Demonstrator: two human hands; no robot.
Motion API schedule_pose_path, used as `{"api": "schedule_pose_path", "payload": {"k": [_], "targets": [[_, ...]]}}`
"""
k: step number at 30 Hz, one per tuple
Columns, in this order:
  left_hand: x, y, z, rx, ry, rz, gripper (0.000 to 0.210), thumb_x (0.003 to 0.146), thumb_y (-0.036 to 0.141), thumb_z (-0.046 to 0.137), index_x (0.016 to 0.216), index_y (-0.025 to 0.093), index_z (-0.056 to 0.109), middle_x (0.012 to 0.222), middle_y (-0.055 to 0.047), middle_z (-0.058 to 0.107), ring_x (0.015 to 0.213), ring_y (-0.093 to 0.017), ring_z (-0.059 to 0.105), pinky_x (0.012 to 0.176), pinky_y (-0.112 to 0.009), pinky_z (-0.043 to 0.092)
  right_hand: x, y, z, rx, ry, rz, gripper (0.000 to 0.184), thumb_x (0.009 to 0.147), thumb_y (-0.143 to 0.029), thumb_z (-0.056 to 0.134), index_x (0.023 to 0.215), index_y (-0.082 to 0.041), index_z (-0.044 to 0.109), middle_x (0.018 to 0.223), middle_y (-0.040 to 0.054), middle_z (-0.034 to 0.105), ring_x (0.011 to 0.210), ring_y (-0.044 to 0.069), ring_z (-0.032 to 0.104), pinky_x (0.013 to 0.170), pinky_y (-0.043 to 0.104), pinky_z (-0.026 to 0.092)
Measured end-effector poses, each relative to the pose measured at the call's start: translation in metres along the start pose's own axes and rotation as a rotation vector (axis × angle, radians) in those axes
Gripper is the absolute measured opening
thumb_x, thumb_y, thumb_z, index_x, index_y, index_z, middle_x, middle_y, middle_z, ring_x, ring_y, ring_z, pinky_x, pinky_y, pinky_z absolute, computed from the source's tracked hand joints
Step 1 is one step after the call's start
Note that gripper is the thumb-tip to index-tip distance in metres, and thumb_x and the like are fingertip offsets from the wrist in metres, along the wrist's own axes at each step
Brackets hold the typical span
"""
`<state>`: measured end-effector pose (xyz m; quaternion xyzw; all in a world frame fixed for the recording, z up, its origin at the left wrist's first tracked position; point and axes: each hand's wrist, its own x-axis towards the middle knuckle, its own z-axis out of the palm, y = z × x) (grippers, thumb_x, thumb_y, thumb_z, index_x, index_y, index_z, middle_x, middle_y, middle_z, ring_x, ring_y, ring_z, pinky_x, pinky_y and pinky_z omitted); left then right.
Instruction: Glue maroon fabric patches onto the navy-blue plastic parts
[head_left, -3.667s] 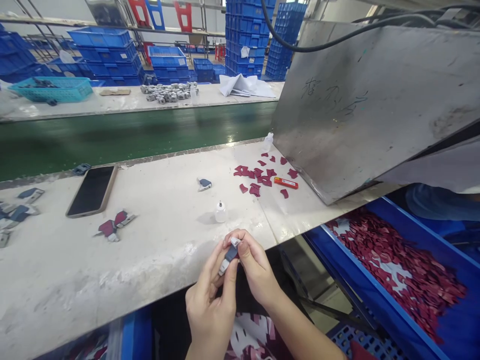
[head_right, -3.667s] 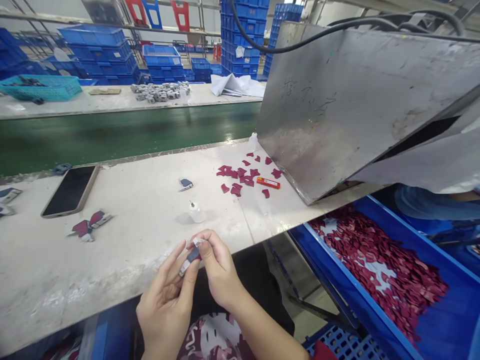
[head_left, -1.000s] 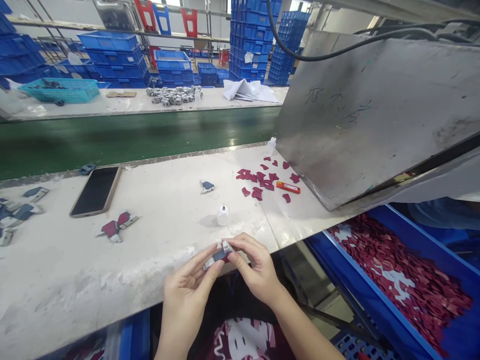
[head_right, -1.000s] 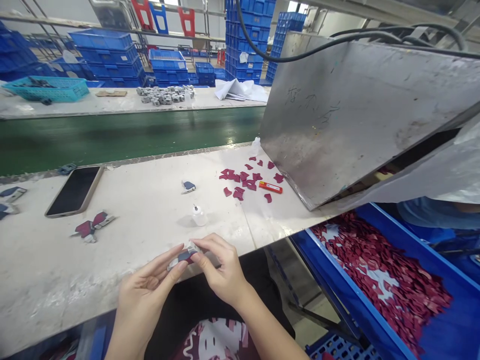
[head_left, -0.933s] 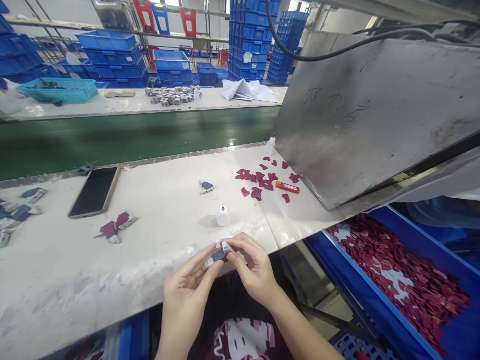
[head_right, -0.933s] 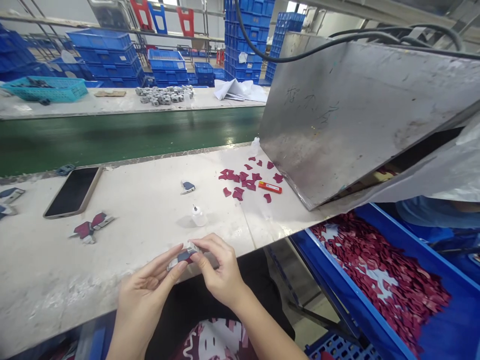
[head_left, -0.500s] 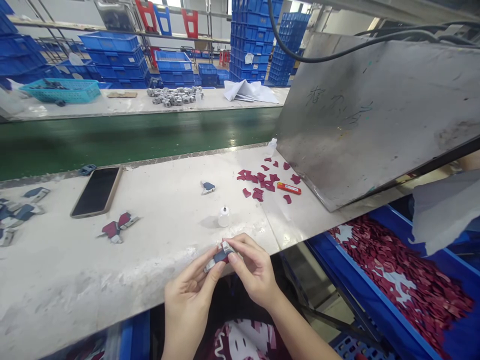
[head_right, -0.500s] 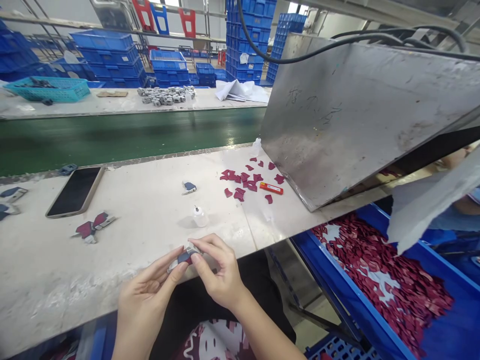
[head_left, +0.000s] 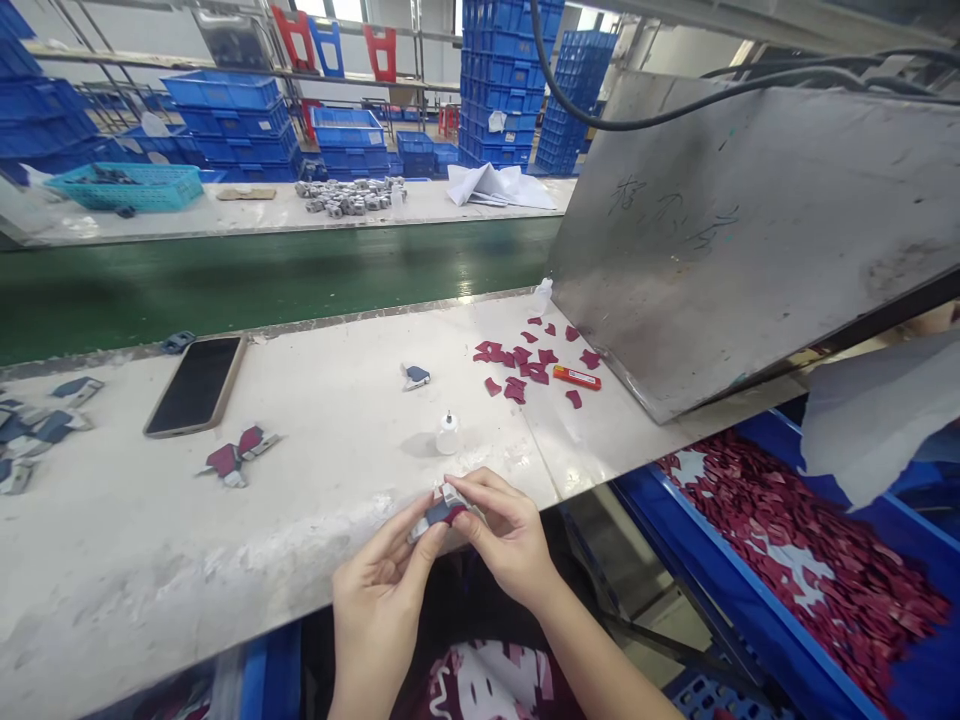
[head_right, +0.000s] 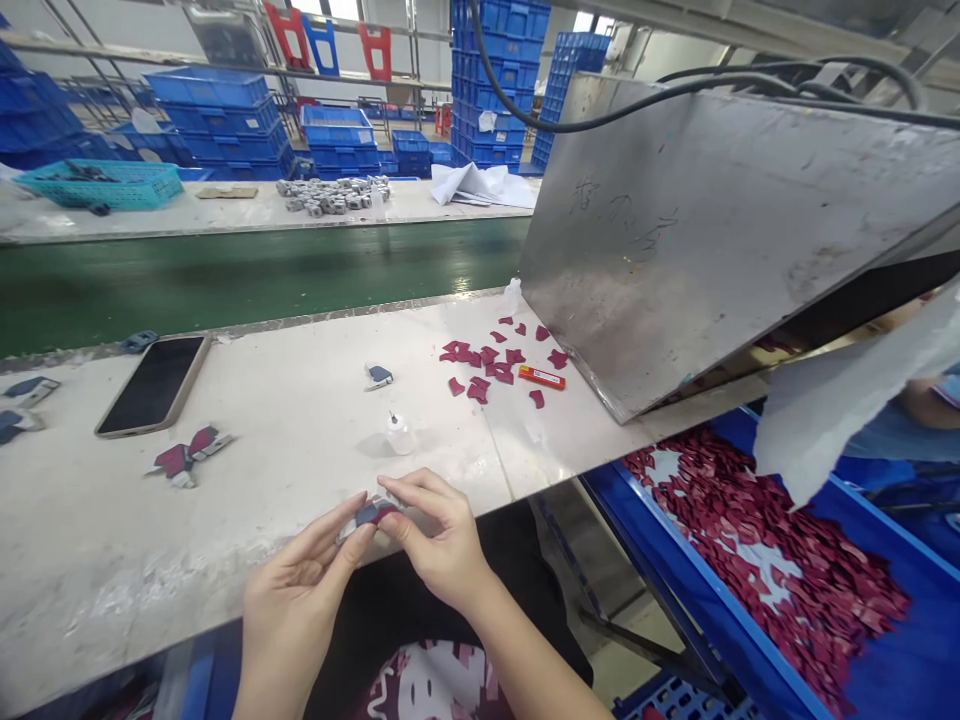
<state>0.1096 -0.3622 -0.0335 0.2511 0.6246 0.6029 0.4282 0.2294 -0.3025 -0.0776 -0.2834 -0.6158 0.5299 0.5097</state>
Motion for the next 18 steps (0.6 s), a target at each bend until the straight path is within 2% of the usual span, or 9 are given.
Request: {"api": "schedule_pose_path", "payload": {"k": [4, 8, 10, 12, 15, 17, 18], "targets": [[0.004, -0.008, -0.004, 0.027, -0.049, 0.053, 0.036, 0.071, 0.036, 0.081, 0.102, 0.02, 0.075, 0.109, -0.008, 0.075, 0.103, -0.027, 0.07, 0.087, -0.029, 0.061, 0.003, 0.004, 0.007, 0.075, 0.064, 0.046, 0.025, 0.087, -0.028, 0.07, 0.112, -0.026, 0.073, 0.092, 0.0062, 0.065, 0.085, 0.017, 0.062, 0.076, 0.031, 0.053], [0.013, -0.007, -0.012, 0.063, -0.073, 0.069, 0.031, 0.072, 0.037, 0.08, 0.097, 0.02, 0.075, 0.103, -0.006, 0.076, 0.1, -0.026, 0.071, 0.085, -0.025, 0.061, 0.008, 0.009, 0.012, 0.159, 0.048, 0.103, 0.027, 0.083, -0.031, 0.075, 0.109, -0.024, 0.074, 0.09, 0.0057, 0.066, 0.08, 0.016, 0.061, 0.072, 0.03, 0.053], [0.027, -0.006, -0.025, 0.145, -0.111, 0.081, 0.031, 0.073, 0.04, 0.078, 0.095, 0.019, 0.075, 0.098, -0.006, 0.077, 0.094, -0.026, 0.073, 0.084, -0.026, 0.06, 0.011, 0.01, 0.012, 0.101, 0.018, 0.136, 0.035, 0.082, -0.031, 0.075, 0.116, -0.025, 0.071, 0.097, 0.0064, 0.067, 0.08, 0.015, 0.062, 0.074, 0.03, 0.054], [0.049, -0.006, -0.046, 0.321, -0.106, 0.132, 0.035, 0.075, 0.047, 0.074, 0.095, 0.019, 0.075, 0.098, -0.006, 0.077, 0.092, -0.027, 0.073, 0.087, -0.031, 0.059, 0.013, 0.009, 0.01, -0.064, 0.035, 0.068, 0.036, 0.085, -0.029, 0.072, 0.12, -0.025, 0.068, 0.106, 0.0079, 0.066, 0.083, 0.016, 0.062, 0.072, 0.03, 0.054], [0.086, 0.0, -0.081, 0.804, 0.062, 0.313, 0.038, 0.082, 0.054, 0.063, 0.097, 0.021, 0.075, 0.098, -0.008, 0.076, 0.095, -0.033, 0.071, 0.093, -0.044, 0.056, 0.017, 0.008, 0.005, -0.373, 0.204, -0.163, 0.028, 0.086, -0.022, 0.067, 0.114, -0.025, 0.071, 0.107, 0.0095, 0.06, 0.092, 0.02, 0.059, 0.066, 0.031, 0.052], [0.107, 0.01, -0.093, 1.114, 0.154, 0.58, 0.041, 0.093, 0.046, 0.049, 0.104, 0.015, 0.073, 0.107, -0.015, 0.073, 0.11, -0.039, 0.063, 0.1, -0.053, 0.048, 0.02, 0.01, 0.003, -0.505, 0.279, -0.252, 0.026, 0.085, -0.021, 0.068, 0.109, -0.026, 0.072, 0.112, 0.0109, 0.052, 0.104, 0.024, 0.055, 0.072, 0.035, 0.052], [0.116, 0.015, -0.093, 1.212, 0.178, 0.706, 0.044, 0.096, 0.04, 0.042, 0.112, 0.011, 0.07, 0.117, -0.019, 0.068, 0.12, -0.043, 0.055, 0.104, -0.058, 0.043, 0.022, 0.011, 0.003, -0.547, 0.272, -0.266, 0.025, 0.084, -0.022, 0.068, 0.108, -0.027, 0.073, 0.119, 0.0116, 0.048, 0.113, 0.027, 0.051, 0.079, 0.039, 0.052]]}}
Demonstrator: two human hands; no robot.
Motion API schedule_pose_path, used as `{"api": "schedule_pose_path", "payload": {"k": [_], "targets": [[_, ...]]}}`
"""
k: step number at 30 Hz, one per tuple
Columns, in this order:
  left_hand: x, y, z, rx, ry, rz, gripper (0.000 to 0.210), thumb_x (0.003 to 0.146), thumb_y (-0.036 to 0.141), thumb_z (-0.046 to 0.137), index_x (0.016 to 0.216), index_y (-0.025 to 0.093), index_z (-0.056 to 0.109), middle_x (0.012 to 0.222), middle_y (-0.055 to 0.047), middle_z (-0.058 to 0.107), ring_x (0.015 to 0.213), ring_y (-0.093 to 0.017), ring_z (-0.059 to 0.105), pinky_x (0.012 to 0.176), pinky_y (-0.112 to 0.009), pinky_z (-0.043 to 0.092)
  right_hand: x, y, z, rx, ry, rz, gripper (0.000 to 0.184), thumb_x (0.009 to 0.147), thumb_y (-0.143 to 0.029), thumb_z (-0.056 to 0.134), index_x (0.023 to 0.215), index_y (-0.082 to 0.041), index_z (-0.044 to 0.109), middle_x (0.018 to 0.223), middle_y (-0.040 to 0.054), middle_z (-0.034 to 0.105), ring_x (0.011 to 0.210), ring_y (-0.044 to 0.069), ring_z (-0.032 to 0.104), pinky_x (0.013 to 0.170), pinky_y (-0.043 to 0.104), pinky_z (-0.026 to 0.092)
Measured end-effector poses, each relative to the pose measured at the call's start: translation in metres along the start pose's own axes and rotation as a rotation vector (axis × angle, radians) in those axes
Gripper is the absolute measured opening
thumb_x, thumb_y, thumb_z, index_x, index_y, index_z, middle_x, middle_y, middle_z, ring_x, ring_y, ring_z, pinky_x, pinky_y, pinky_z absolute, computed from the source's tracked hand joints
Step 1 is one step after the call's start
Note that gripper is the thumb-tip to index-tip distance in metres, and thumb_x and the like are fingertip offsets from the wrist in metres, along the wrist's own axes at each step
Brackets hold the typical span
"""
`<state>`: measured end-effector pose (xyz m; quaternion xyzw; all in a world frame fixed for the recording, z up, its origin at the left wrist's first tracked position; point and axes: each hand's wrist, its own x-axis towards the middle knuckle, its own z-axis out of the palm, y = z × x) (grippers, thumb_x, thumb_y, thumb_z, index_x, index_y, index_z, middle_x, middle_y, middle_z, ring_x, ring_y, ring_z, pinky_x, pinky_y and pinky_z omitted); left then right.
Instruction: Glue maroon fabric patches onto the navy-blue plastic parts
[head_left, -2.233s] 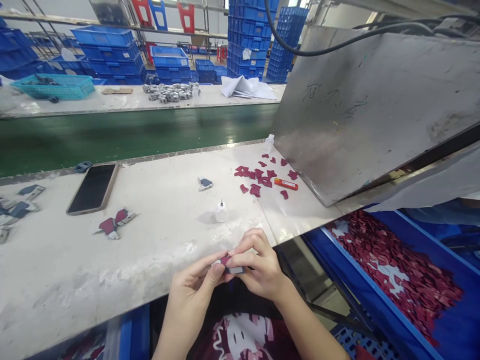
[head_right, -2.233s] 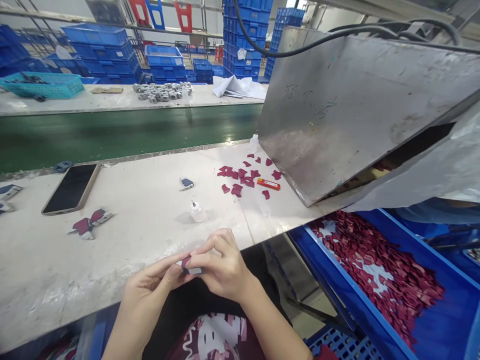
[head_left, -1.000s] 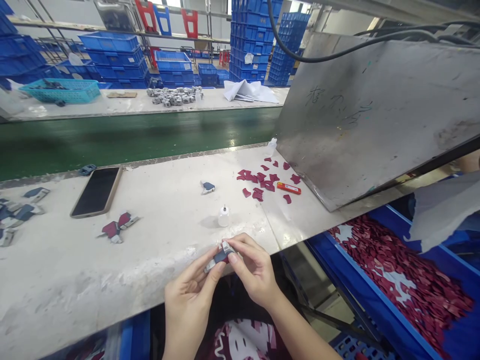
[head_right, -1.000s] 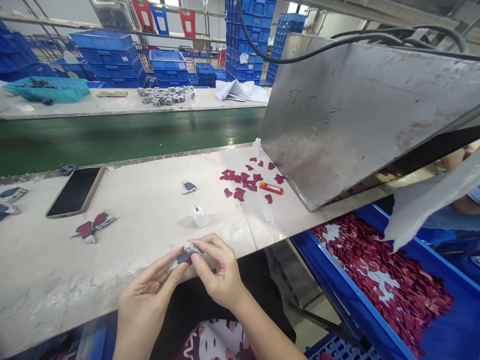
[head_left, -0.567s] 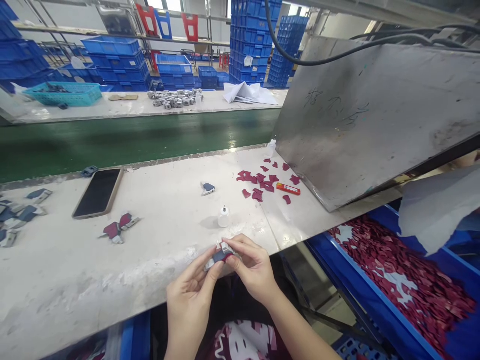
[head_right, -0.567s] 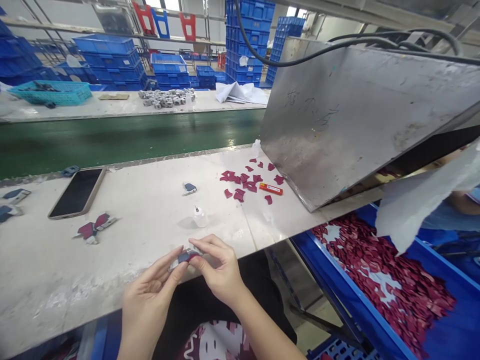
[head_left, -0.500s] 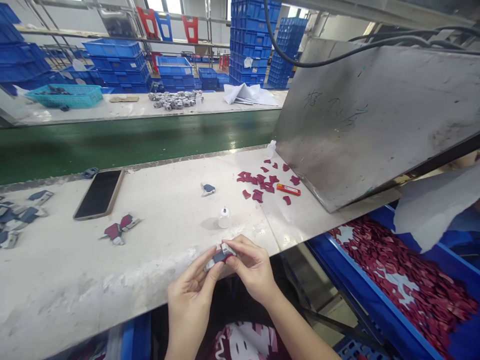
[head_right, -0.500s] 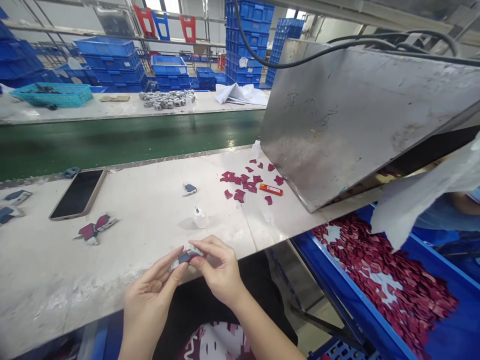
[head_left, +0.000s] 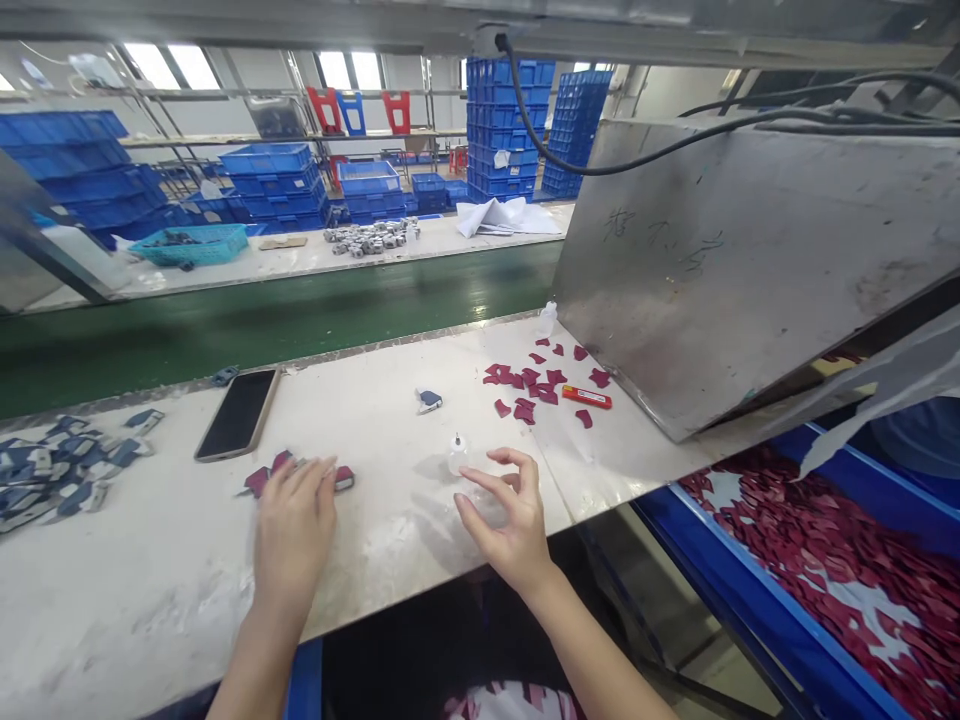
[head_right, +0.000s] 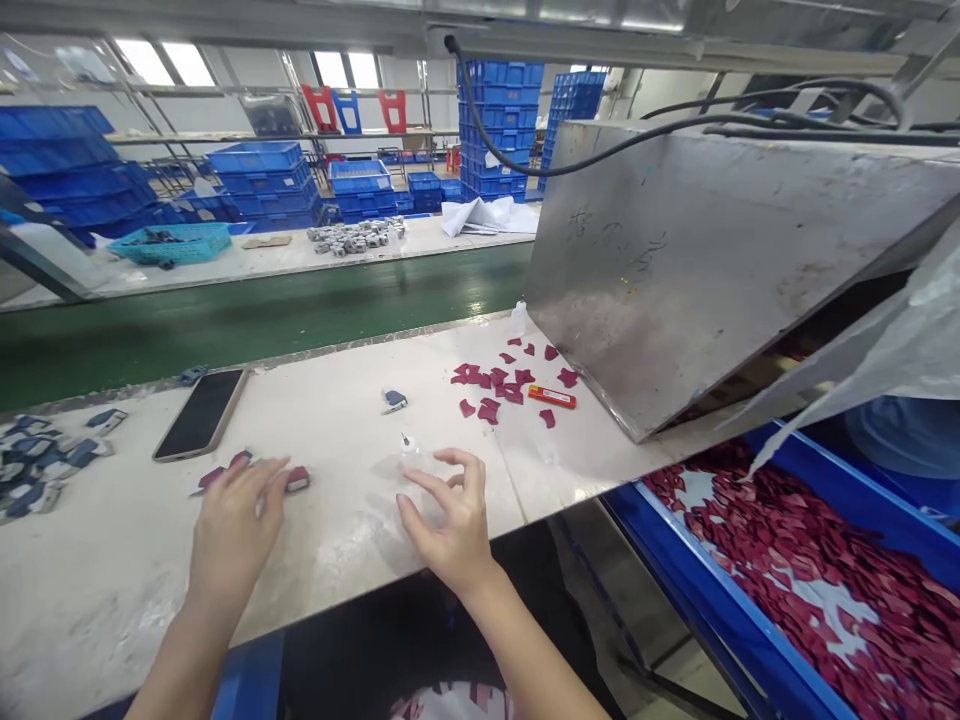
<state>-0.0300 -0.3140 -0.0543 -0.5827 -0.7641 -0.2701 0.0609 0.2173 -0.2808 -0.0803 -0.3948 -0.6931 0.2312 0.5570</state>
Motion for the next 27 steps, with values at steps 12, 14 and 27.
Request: {"api": "schedule_pose_path", "payload": {"k": [12, 14, 27], "targets": [[0.125, 0.049, 0.084, -0.091, -0.472, 0.502, 0.039, 0.089, 0.013, 0.049, 0.125, 0.025, 0.058, 0.137, -0.01, 0.055, 0.129, -0.031, 0.043, 0.106, -0.05, 0.041, 0.004, 0.017, 0.011, -0.072, -0.368, 0.069, 0.059, 0.088, -0.025, 0.063, 0.144, -0.027, 0.047, 0.124, 0.0147, 0.04, 0.124, 0.032, 0.035, 0.106, 0.054, 0.041], [0.129, 0.046, 0.087, -0.123, -0.534, 0.501, 0.036, 0.089, 0.017, 0.05, 0.124, 0.026, 0.057, 0.134, -0.009, 0.056, 0.127, -0.031, 0.044, 0.105, -0.054, 0.039, 0.002, 0.015, 0.007, -0.039, -0.328, 0.07, 0.062, 0.086, -0.02, 0.064, 0.144, -0.031, 0.046, 0.114, 0.0117, 0.044, 0.114, 0.029, 0.041, 0.1, 0.051, 0.045], [0.046, 0.057, 0.037, -0.389, -0.704, 0.446, 0.035, 0.103, 0.036, 0.018, 0.116, 0.027, 0.05, 0.119, -0.005, 0.058, 0.114, -0.021, 0.049, 0.104, -0.045, 0.034, -0.007, 0.011, -0.005, 0.022, -0.228, 0.081, 0.067, 0.078, -0.011, 0.072, 0.137, -0.033, 0.049, 0.102, 0.006, 0.049, 0.101, 0.026, 0.048, 0.091, 0.046, 0.049]]}}
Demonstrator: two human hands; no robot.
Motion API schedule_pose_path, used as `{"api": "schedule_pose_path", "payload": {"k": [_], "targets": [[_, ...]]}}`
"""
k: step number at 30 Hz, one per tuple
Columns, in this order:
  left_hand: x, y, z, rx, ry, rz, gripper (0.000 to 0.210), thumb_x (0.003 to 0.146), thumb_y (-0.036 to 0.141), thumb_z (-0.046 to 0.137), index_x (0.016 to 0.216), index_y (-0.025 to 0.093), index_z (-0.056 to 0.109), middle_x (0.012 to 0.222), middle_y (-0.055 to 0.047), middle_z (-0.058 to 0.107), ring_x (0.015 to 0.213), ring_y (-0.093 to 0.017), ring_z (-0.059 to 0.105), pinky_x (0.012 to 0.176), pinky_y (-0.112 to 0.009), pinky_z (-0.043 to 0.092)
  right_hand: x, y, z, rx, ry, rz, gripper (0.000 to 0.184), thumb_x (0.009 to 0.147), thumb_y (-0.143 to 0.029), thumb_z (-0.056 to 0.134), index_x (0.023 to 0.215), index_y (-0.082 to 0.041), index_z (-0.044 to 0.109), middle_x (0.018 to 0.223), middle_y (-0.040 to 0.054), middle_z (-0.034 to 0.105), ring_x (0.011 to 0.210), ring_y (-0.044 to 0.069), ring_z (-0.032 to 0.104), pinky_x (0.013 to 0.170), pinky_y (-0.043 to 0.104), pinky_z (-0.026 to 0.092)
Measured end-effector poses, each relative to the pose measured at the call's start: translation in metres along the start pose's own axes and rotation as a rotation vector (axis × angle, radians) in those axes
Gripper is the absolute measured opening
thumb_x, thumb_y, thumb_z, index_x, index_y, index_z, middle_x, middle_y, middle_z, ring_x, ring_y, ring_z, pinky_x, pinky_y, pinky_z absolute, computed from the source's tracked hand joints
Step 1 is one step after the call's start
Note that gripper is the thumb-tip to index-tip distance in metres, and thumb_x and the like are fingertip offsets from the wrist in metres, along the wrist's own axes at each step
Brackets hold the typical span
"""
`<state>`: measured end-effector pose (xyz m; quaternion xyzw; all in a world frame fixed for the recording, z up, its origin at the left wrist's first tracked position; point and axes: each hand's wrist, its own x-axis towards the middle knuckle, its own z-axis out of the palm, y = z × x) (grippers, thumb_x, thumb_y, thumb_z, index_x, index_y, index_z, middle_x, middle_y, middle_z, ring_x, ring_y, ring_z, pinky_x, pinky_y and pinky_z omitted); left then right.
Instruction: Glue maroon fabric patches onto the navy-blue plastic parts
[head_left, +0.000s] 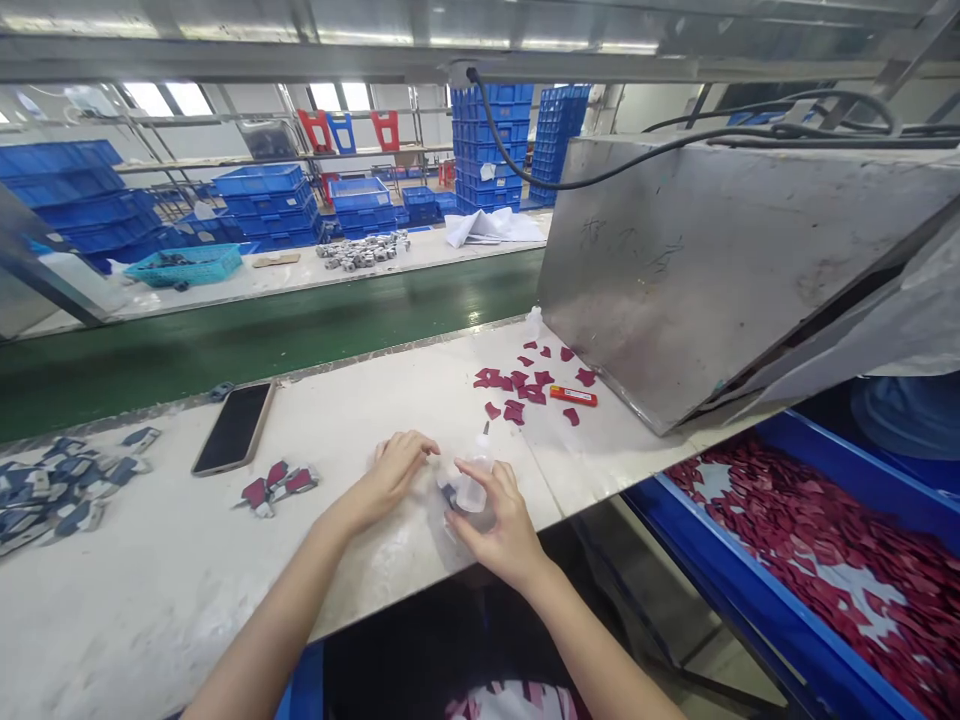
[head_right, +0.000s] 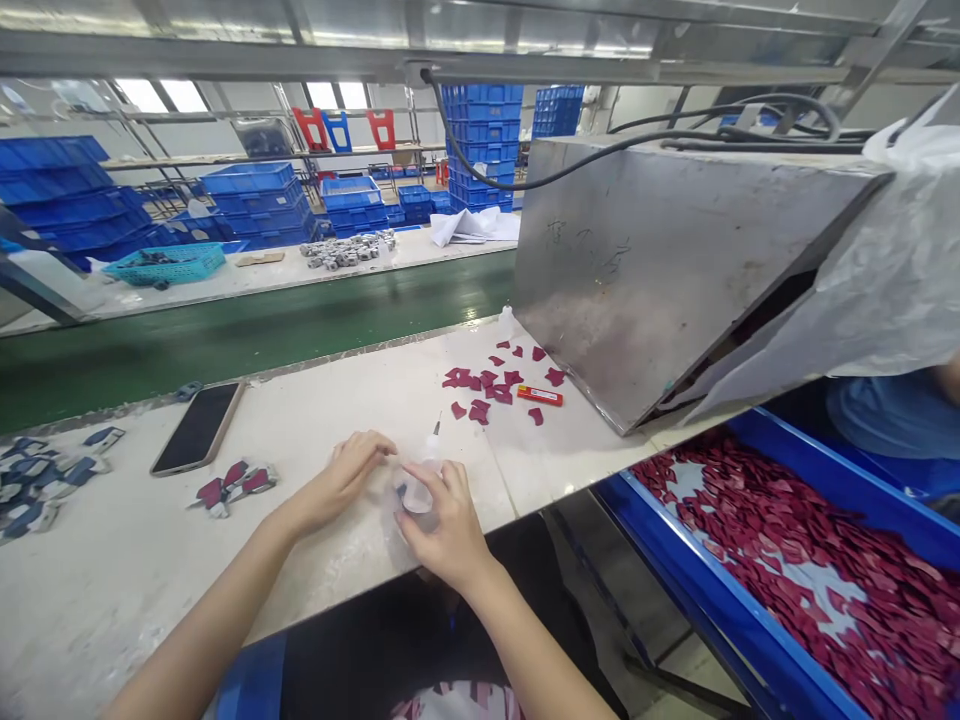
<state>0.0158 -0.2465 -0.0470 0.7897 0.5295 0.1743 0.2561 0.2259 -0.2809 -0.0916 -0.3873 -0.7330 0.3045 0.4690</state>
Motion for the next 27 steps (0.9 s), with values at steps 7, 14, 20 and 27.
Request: {"api": "schedule_pose_path", "payload": {"k": [7, 14, 20, 27], "targets": [[-0.043, 0.009, 0.031, 0.016, -0.046, 0.057, 0.039, 0.1, 0.038, 0.04, 0.139, 0.036, 0.036, 0.145, -0.002, 0.045, 0.134, -0.022, 0.036, 0.11, -0.043, 0.029, 0.003, 0.013, 0.009, 0.116, -0.117, 0.092, 0.075, 0.079, -0.012, 0.074, 0.144, -0.035, 0.043, 0.105, 0.0049, 0.043, 0.093, 0.021, 0.056, 0.087, 0.041, 0.057], [-0.027, -0.005, 0.046, 0.099, -0.006, 0.084, 0.035, 0.099, 0.034, 0.046, 0.134, 0.032, 0.047, 0.133, -0.007, 0.053, 0.124, -0.026, 0.045, 0.102, -0.047, 0.036, 0.001, 0.021, 0.008, 0.227, -0.096, 0.171, 0.07, 0.088, -0.013, 0.061, 0.148, -0.036, 0.036, 0.105, 0.0053, 0.042, 0.095, 0.021, 0.058, 0.09, 0.043, 0.058], [-0.021, -0.006, 0.049, 0.074, 0.075, 0.124, 0.032, 0.1, 0.034, 0.04, 0.13, 0.026, 0.049, 0.131, -0.011, 0.051, 0.12, -0.028, 0.045, 0.1, -0.048, 0.037, 0.002, 0.021, 0.008, 0.353, -0.028, 0.201, 0.06, 0.092, -0.021, 0.056, 0.148, -0.033, 0.037, 0.117, 0.0087, 0.049, 0.11, 0.023, 0.058, 0.098, 0.043, 0.054], [-0.031, 0.002, 0.049, -0.079, 0.127, 0.159, 0.035, 0.102, 0.04, 0.027, 0.114, 0.021, 0.053, 0.106, -0.009, 0.063, 0.101, -0.025, 0.054, 0.091, -0.042, 0.037, -0.004, 0.007, 0.013, 0.601, 0.007, 0.29, 0.062, 0.093, -0.029, 0.06, 0.149, -0.027, 0.035, 0.132, 0.0115, 0.056, 0.121, 0.023, 0.057, 0.106, 0.042, 0.047]]}}
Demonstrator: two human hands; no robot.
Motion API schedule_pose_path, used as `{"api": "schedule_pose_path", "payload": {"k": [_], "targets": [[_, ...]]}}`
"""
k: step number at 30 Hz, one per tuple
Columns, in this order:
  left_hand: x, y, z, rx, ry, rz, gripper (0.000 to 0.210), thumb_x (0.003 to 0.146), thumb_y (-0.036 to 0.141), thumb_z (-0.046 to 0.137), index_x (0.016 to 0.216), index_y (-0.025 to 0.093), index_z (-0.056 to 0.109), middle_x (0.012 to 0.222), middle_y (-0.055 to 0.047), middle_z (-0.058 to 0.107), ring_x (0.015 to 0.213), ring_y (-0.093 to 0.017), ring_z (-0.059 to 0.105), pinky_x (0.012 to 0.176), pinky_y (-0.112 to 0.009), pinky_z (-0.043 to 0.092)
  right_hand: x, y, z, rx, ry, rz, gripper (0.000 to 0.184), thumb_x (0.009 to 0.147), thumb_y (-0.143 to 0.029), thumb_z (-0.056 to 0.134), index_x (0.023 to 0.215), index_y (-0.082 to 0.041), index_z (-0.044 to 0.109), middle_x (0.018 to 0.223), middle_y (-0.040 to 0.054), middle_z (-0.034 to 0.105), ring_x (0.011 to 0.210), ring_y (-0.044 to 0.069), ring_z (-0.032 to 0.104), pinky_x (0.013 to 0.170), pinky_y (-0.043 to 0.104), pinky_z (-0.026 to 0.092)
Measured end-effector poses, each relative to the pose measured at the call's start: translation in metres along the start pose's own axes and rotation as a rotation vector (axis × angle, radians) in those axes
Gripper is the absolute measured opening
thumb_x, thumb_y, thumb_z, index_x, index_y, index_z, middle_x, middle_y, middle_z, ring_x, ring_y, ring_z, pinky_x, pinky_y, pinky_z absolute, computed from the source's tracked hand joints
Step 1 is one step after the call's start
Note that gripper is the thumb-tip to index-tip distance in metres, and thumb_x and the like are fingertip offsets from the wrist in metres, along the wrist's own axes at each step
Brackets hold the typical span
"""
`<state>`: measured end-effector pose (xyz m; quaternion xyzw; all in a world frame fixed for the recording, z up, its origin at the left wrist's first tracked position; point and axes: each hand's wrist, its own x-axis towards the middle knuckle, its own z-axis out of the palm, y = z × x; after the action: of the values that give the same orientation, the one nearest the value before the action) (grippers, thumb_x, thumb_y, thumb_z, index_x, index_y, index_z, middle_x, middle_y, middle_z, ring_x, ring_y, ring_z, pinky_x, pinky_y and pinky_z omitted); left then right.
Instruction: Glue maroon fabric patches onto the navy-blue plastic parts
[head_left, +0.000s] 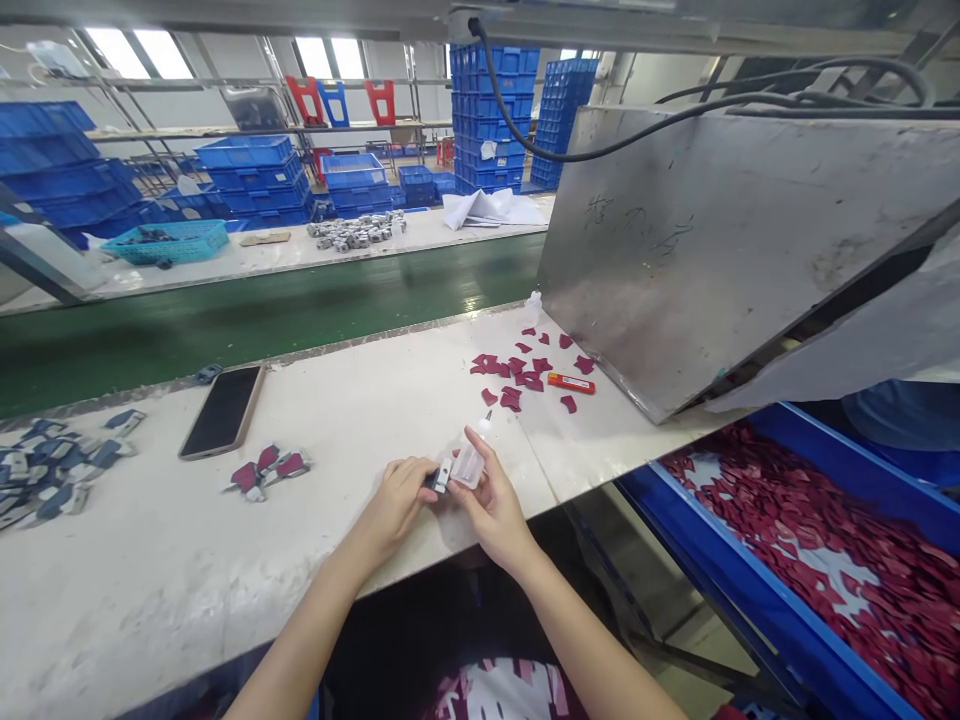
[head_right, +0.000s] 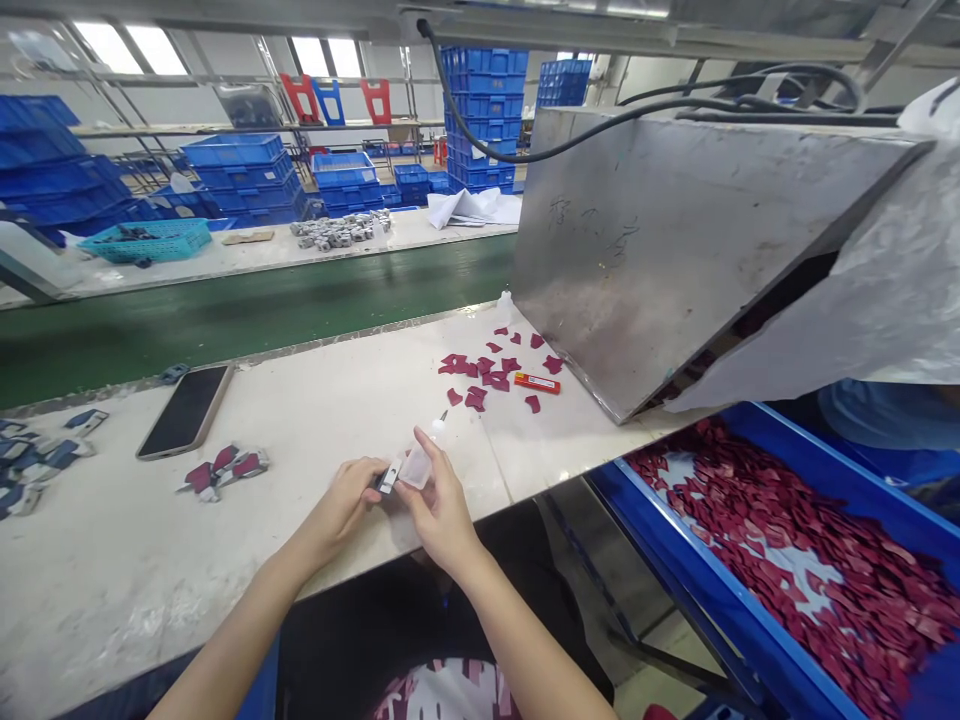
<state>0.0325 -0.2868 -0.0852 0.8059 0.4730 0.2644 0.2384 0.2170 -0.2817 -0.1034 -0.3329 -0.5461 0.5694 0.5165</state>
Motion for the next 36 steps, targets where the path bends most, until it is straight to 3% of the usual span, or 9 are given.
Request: {"api": "schedule_pose_path", "payload": {"k": [5, 9, 13, 16, 18, 22, 24, 36], "targets": [[-0.012, 0.012, 0.002, -0.071, 0.059, -0.134, 0.048, 0.101, 0.05, 0.016, 0.098, 0.022, 0.056, 0.086, -0.005, 0.059, 0.081, -0.023, 0.049, 0.085, -0.042, 0.035, -0.003, -0.004, 0.0, -0.067, 0.032, -0.013, 0.064, 0.089, -0.028, 0.065, 0.147, -0.028, 0.038, 0.122, 0.0108, 0.061, 0.107, 0.023, 0.064, 0.09, 0.037, 0.057], [-0.02, 0.019, 0.007, -0.139, 0.084, -0.23, 0.053, 0.099, 0.055, 0.014, 0.088, 0.023, 0.055, 0.076, -0.003, 0.055, 0.076, -0.023, 0.047, 0.082, -0.041, 0.034, -0.002, -0.006, -0.003, -0.011, 0.094, -0.031, 0.068, 0.084, -0.025, 0.07, 0.144, -0.027, 0.04, 0.104, 0.0068, 0.065, 0.092, 0.02, 0.067, 0.081, 0.034, 0.059], [-0.021, 0.02, 0.012, -0.013, 0.104, -0.272, 0.043, 0.1, 0.053, 0.025, 0.101, 0.023, 0.056, 0.086, -0.003, 0.062, 0.082, -0.024, 0.055, 0.092, -0.048, 0.028, -0.002, -0.007, -0.007, 0.0, 0.289, -0.036, 0.052, 0.079, -0.032, 0.075, 0.126, -0.021, 0.054, 0.077, 0.0007, 0.065, 0.061, 0.015, 0.062, 0.059, 0.027, 0.057], [-0.019, 0.019, 0.018, 0.115, 0.115, -0.308, 0.032, 0.097, 0.049, 0.041, 0.108, 0.022, 0.054, 0.097, -0.006, 0.067, 0.095, -0.027, 0.059, 0.095, -0.05, 0.027, -0.002, -0.008, -0.012, -0.122, 0.431, -0.111, 0.041, 0.083, -0.04, 0.071, 0.115, -0.016, 0.062, 0.091, 0.0073, 0.069, 0.073, 0.019, 0.067, 0.064, 0.029, 0.057], [-0.018, 0.018, 0.021, 0.154, 0.124, -0.31, 0.025, 0.097, 0.041, 0.045, 0.11, 0.022, 0.054, 0.1, -0.008, 0.068, 0.099, -0.028, 0.06, 0.094, -0.049, 0.028, -0.002, -0.011, -0.014, -0.2, 0.431, -0.177, 0.038, 0.083, -0.041, 0.069, 0.11, -0.014, 0.067, 0.095, 0.0093, 0.071, 0.083, 0.022, 0.068, 0.07, 0.031, 0.058], [-0.018, 0.018, 0.022, 0.162, 0.158, -0.337, 0.019, 0.093, 0.038, 0.055, 0.102, 0.021, 0.058, 0.099, -0.007, 0.071, 0.093, -0.027, 0.062, 0.091, -0.048, 0.03, -0.005, -0.014, -0.012, -0.246, 0.403, -0.223, 0.025, 0.081, -0.035, 0.07, 0.094, -0.014, 0.072, 0.073, 0.0054, 0.071, 0.059, 0.018, 0.065, 0.05, 0.026, 0.053], [-0.017, 0.018, 0.021, 0.152, 0.167, -0.346, 0.019, 0.091, 0.04, 0.058, 0.098, 0.022, 0.06, 0.099, -0.007, 0.072, 0.091, -0.027, 0.063, 0.091, -0.048, 0.029, -0.005, -0.014, -0.01, -0.282, 0.397, -0.25, 0.02, 0.08, -0.031, 0.071, 0.089, -0.013, 0.071, 0.071, 0.0053, 0.071, 0.057, 0.018, 0.065, 0.049, 0.026, 0.054], [-0.016, 0.016, 0.022, 0.145, 0.202, -0.316, 0.019, 0.09, 0.042, 0.059, 0.094, 0.024, 0.061, 0.091, -0.003, 0.072, 0.087, -0.025, 0.063, 0.09, -0.048, 0.027, -0.002, -0.008, -0.008, -0.375, 0.331, -0.263, 0.015, 0.083, -0.026, 0.069, 0.09, -0.013, 0.072, 0.076, 0.0063, 0.072, 0.064, 0.019, 0.069, 0.059, 0.028, 0.058]]}}
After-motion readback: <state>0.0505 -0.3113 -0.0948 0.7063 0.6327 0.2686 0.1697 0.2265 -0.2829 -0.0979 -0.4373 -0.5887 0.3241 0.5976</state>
